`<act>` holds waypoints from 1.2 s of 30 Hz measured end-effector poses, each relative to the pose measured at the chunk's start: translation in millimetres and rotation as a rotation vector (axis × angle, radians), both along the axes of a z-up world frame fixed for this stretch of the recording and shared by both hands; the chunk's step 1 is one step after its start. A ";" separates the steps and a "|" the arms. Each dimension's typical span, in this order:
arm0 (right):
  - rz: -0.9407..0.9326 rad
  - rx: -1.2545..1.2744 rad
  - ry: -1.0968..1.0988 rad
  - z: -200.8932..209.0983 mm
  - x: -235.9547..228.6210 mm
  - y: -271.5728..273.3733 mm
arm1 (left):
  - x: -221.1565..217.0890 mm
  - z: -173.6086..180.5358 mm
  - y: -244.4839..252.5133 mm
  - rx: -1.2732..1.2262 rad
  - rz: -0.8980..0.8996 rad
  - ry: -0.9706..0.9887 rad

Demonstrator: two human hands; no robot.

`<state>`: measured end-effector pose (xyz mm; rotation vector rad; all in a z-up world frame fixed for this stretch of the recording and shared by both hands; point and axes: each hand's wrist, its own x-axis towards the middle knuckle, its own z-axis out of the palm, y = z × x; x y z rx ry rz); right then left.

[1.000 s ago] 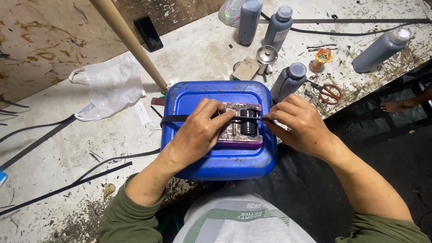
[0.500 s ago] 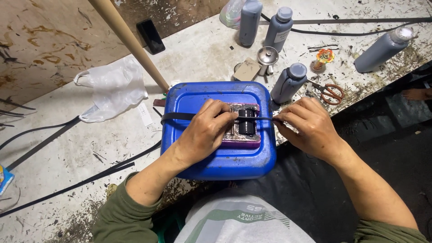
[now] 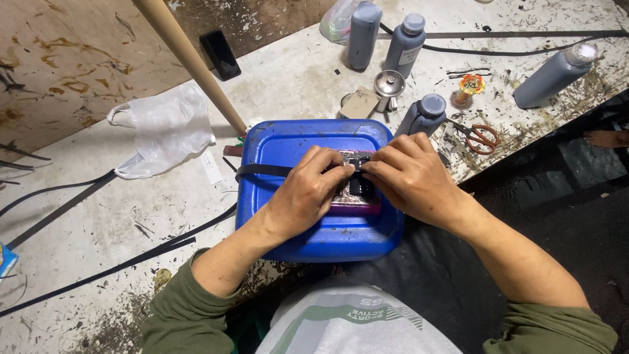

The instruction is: Applying edge paint to long leather strips using a specialized applicator and hanging them on a rack to dry.

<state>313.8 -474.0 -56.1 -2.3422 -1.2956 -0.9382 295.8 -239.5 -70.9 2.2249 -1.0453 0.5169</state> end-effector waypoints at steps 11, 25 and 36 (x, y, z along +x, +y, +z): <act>-0.083 -0.032 0.007 -7.2 -11.4 -26.8 | -1.8 4.8 0.7 -0.020 -0.050 0.017; -0.231 -0.045 -0.039 -24.8 -26.3 -81.4 | 1.9 -6.1 7.4 -0.045 -0.047 0.006; -0.299 -0.069 -0.055 -13.5 -40.3 -90.1 | 1.2 4.8 3.0 -0.085 -0.159 -0.036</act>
